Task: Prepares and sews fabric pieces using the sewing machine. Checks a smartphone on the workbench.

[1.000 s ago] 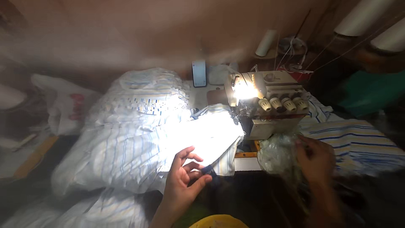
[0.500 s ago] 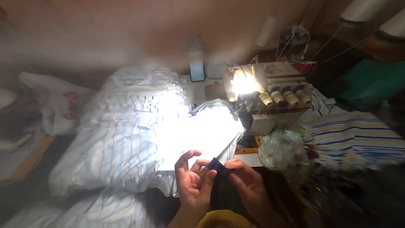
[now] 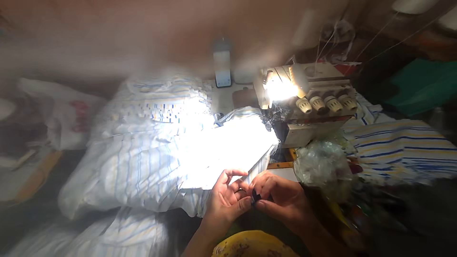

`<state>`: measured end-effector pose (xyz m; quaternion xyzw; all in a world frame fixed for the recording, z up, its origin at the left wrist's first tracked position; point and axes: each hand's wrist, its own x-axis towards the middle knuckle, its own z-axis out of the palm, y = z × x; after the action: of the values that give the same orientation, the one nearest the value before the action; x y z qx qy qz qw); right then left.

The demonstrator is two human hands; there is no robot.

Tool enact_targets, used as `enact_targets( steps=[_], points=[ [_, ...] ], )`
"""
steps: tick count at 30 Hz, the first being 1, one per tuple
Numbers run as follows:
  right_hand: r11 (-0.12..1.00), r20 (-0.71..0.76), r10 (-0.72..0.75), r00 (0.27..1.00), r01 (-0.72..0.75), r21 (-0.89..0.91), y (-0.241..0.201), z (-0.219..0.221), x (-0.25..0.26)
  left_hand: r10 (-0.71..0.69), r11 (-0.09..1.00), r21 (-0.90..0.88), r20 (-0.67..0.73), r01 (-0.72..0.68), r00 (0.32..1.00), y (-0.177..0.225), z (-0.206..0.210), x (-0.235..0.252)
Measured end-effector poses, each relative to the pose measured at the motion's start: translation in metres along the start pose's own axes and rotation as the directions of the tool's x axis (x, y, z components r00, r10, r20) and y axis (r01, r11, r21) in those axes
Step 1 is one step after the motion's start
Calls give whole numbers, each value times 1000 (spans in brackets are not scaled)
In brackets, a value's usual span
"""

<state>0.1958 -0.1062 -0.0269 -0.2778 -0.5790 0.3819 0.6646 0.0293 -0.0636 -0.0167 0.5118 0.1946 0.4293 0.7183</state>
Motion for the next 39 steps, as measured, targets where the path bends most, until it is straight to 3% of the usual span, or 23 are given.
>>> enact_targets(
  steps=[7,9,15,27,39],
  points=[
    [998,-97,16,995,-22,-66,-2,5,-1,168,960,212,90,-183,982,1,-9,-7],
    [998,-105,14,994,-21,-66,-1,6,-2,211,932,291,45,-215,977,2,-4,-8],
    [995,-140,37,990,-49,-86,-3,7,-5,202,924,357,-146,-139,968,4,7,-7],
    [938,-141,-48,989,-4,-347,2,7,-8,266,865,484,-222,-131,938,1,19,-8],
    [937,-150,-52,987,-4,-349,2,5,-8,257,883,453,-248,-122,934,-1,23,-8]
  ],
)
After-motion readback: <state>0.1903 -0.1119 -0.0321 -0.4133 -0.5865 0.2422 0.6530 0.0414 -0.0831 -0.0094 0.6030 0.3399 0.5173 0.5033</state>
